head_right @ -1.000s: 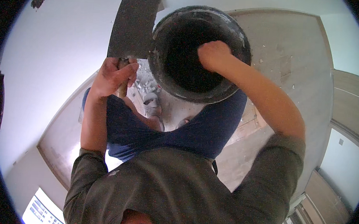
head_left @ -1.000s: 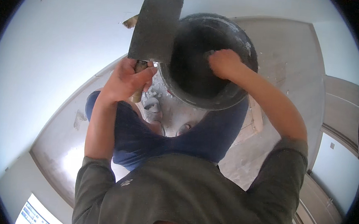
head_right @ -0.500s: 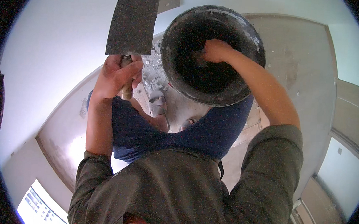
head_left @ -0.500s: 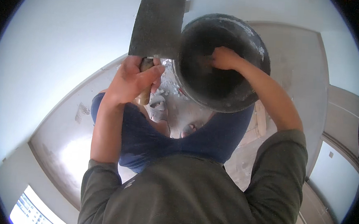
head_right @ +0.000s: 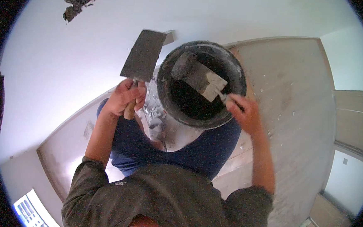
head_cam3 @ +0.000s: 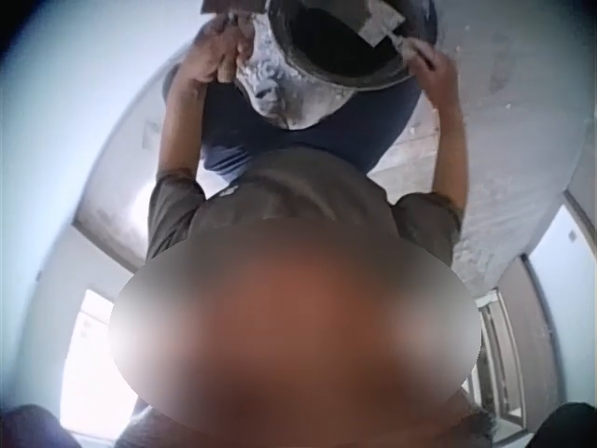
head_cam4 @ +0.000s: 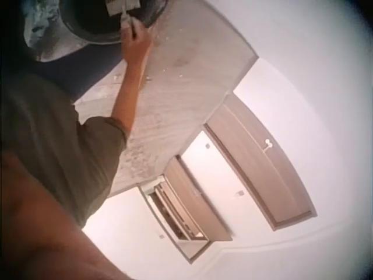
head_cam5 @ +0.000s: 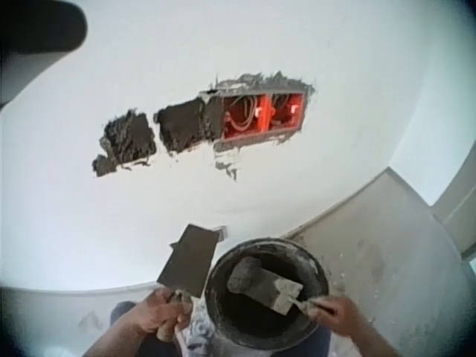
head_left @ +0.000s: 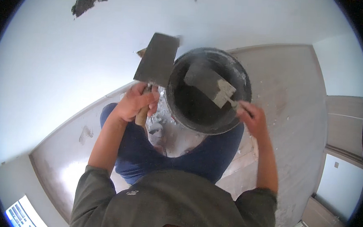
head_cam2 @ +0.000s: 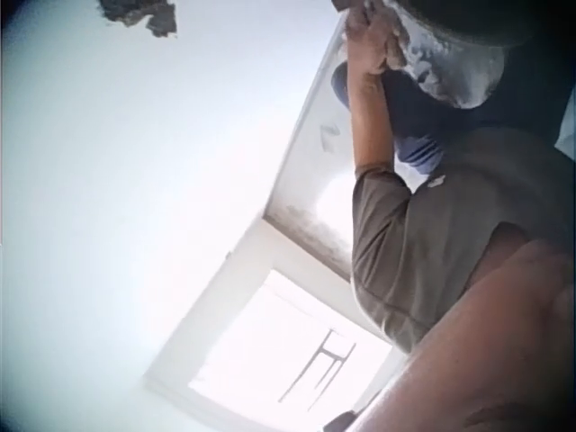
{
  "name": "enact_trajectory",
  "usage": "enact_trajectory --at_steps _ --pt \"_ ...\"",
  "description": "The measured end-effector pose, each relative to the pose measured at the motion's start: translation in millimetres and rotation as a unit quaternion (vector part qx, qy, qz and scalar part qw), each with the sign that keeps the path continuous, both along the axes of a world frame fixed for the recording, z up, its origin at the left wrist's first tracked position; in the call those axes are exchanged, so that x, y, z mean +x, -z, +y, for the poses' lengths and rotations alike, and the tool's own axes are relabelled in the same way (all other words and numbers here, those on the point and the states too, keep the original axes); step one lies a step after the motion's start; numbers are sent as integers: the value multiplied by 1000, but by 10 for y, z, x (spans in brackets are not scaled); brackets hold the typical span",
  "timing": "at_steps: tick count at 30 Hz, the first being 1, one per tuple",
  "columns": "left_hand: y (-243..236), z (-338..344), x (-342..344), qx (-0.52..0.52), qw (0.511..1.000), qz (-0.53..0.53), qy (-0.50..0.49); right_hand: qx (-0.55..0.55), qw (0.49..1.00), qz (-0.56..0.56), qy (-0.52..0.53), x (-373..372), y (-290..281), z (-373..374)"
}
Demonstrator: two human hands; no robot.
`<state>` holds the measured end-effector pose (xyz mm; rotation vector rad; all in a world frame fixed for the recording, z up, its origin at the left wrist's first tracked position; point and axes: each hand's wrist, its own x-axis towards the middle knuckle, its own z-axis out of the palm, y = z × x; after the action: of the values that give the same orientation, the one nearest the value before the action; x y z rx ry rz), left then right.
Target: Apply plaster to a wall to fill gaps around electrical boxes using a trowel and spatula.
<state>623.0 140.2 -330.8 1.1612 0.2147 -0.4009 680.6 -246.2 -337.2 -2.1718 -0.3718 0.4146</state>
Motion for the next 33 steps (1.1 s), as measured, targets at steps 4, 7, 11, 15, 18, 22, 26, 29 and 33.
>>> enact_trajectory --at_steps 4,7,11,15,18,22,26,29,33 --pt "17 -221 -81 17 998 61 4 48 979 -185 78 -653 128 126" --pt "-1 -529 -80 -5 997 42 67 53 948 -287 126 -891 248 476" --pt "-350 -961 -99 -62 990 60 114 42 898 -396 190 -941 524 790" --pt "-597 -1143 -125 -144 981 46 123 4 873 -429 230 -916 647 841" --pt "-616 -1145 -100 -155 980 22 120 -6 865 -443 236 -957 687 750" --pt "-554 -1043 -10 -142 980 -29 133 -3 886 -394 244 -1096 591 521" --pt "-353 -831 86 -95 982 -49 156 204 919 -228 247 -1109 284 260" --pt "-255 -785 119 -75 979 -47 184 376 911 -27 167 -874 22 141" --pt "-142 -741 109 -126 961 -30 245 502 845 177 45 -490 83 166"
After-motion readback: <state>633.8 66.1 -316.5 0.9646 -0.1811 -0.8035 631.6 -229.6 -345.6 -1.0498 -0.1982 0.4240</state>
